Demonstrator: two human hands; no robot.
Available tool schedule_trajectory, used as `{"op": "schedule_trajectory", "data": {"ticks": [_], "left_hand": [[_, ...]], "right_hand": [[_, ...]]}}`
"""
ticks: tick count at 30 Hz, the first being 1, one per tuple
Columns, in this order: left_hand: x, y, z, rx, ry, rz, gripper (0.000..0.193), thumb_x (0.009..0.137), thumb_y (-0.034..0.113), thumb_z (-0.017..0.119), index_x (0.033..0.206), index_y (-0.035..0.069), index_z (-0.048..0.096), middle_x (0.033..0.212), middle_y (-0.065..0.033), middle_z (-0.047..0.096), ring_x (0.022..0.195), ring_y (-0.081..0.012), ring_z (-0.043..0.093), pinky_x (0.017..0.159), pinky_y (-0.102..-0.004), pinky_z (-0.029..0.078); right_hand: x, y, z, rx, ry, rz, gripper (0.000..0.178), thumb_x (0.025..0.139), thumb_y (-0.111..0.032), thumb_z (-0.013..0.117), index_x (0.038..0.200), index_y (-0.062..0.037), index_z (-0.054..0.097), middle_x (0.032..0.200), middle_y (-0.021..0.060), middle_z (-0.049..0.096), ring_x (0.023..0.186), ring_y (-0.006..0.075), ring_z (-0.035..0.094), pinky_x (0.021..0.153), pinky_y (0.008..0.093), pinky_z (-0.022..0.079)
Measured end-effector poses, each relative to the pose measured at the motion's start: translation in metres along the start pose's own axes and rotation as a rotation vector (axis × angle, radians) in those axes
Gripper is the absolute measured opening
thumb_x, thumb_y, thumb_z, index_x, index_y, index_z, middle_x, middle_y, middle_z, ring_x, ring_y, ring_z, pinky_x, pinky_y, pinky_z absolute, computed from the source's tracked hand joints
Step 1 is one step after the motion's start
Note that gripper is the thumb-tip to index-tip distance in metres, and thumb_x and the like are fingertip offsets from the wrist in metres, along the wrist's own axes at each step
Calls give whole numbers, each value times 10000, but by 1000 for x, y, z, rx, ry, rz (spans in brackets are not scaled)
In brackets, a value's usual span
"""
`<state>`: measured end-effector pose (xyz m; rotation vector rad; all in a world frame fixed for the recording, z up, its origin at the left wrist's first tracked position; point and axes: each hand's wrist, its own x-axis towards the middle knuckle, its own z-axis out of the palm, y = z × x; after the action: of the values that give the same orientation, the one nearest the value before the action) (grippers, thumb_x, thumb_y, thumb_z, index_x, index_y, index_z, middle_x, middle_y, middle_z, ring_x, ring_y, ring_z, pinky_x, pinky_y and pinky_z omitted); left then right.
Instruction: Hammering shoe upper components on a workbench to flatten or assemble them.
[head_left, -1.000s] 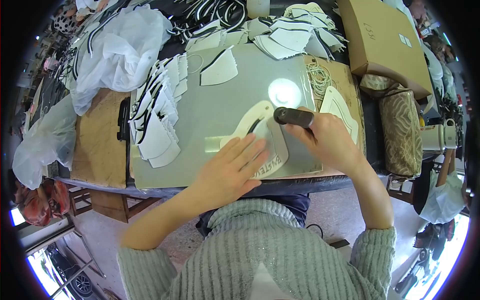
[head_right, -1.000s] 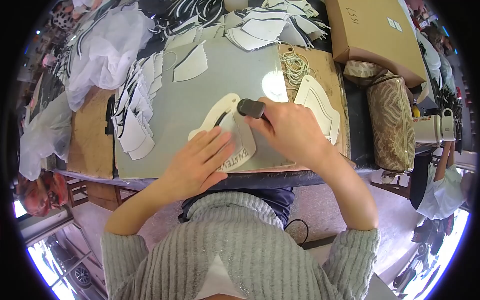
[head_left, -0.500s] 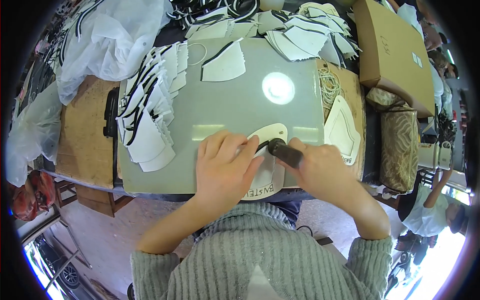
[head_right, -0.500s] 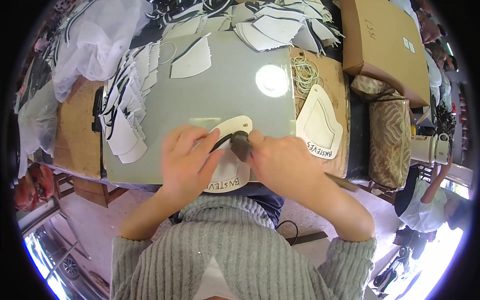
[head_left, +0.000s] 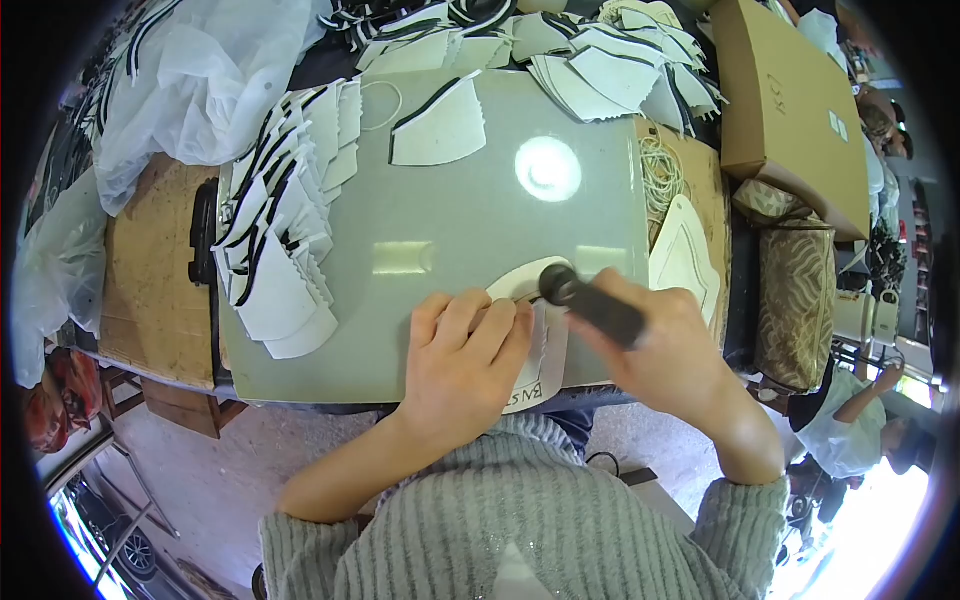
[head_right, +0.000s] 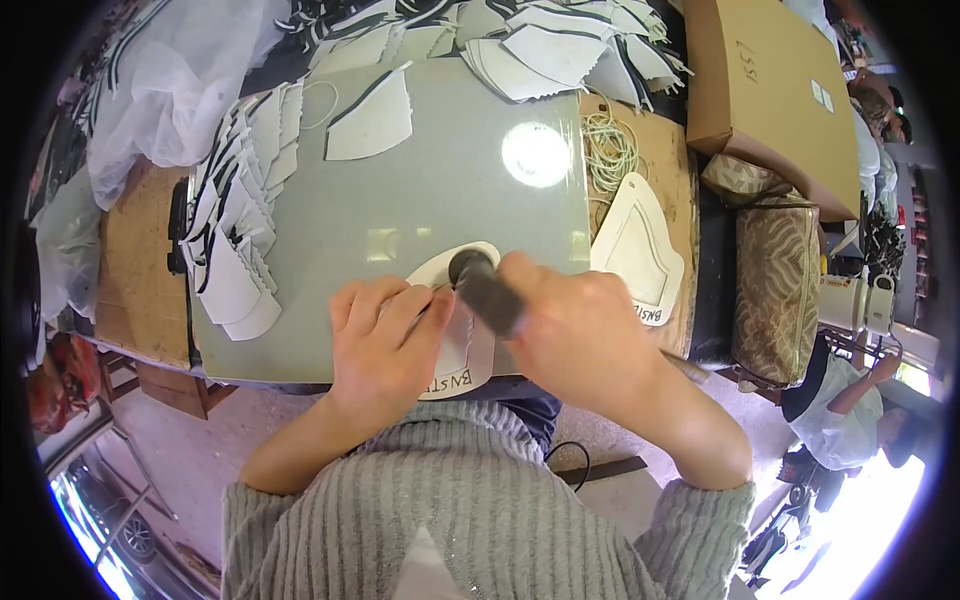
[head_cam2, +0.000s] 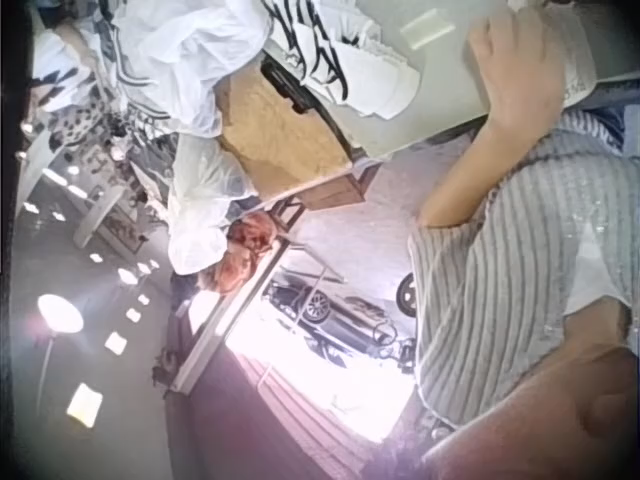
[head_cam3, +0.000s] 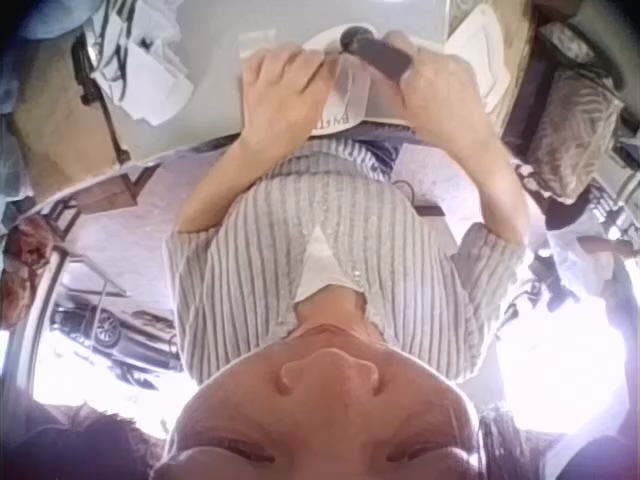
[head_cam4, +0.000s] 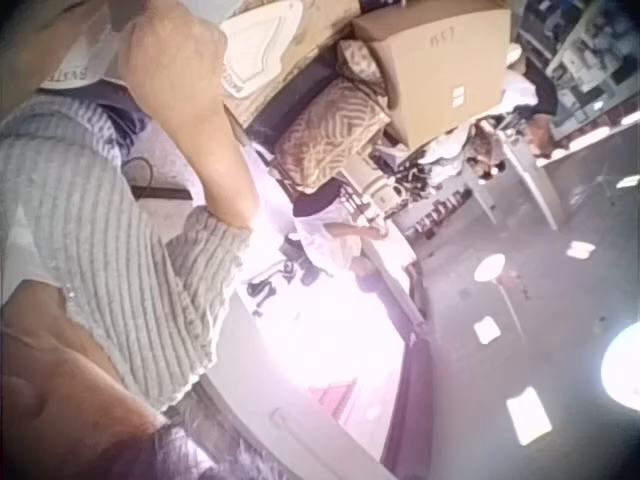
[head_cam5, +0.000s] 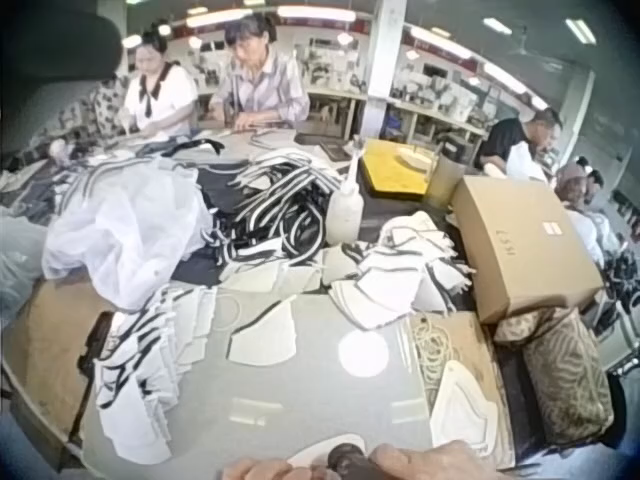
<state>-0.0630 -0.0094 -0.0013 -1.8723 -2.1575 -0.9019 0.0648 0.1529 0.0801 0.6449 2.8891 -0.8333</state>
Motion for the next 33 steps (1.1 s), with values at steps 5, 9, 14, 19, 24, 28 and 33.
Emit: {"op": "schedule_trajectory", "data": {"ticks": [5, 9, 14, 19, 24, 28, 33], "left_hand": [[-2, -2, 1, -28, -16, 17, 303, 748, 127, 641, 1014, -6, 699, 1010, -56, 614, 981, -229, 571, 896, -412, 408], [1, 0, 0, -55, -18, 23, 298, 751, 127, 640, 1012, -4, 700, 1016, -54, 614, 984, -232, 570, 898, -413, 407], [-2, -1, 0, -143, -73, -111, 289, 754, 115, 639, 1012, 1, 698, 1004, -56, 615, 1008, -241, 577, 896, -416, 408], [-5, -4, -4, -157, 26, -99, 272, 713, 43, 760, 981, 35, 715, 984, -32, 621, 909, -231, 605, 799, -396, 429], [-6, 1, -6, -21, -12, -7, 276, 714, 39, 755, 986, 11, 714, 994, -46, 620, 905, -231, 612, 806, -389, 442], [-9, -2, -4, -35, 3, 37, 290, 765, 102, 643, 1015, -36, 691, 1017, -95, 617, 965, -258, 588, 855, -417, 450], [-10, -1, -7, -80, 9, 14, 295, 755, 106, 659, 1019, -24, 685, 1019, -88, 614, 958, -253, 589, 858, -411, 437]], "right_hand": [[8, -3, -6, -146, -145, 25, 219, 950, -254, 653, 975, -39, 616, 632, 167, 597, 594, 371, 632, 544, 459, 488], [4, 7, 12, -178, -186, -25, 221, 953, -264, 646, 986, -47, 619, 632, 144, 593, 580, 356, 628, 524, 448, 479], [1, 8, 12, -228, -167, -38, 233, 955, -278, 643, 1004, -51, 623, 640, 115, 581, 562, 325, 627, 499, 440, 465], [4, 7, 12, -238, -210, -26, 241, 955, -283, 642, 1011, -50, 622, 645, 105, 582, 549, 318, 624, 489, 431, 464], [0, -7, 3, -80, -51, -56, 214, 963, -268, 630, 1023, -62, 625, 637, 104, 587, 543, 326, 620, 488, 430, 469], [4, -5, 12, -200, -223, 10, 206, 972, -266, 623, 1021, -66, 626, 645, 101, 590, 549, 323, 622, 494, 431, 468], [0, 0, 19, -208, -186, -33, 282, 958, -271, 610, 910, 2, 557, 602, 142, 613, 538, 358, 645, 476, 445, 499]]}}
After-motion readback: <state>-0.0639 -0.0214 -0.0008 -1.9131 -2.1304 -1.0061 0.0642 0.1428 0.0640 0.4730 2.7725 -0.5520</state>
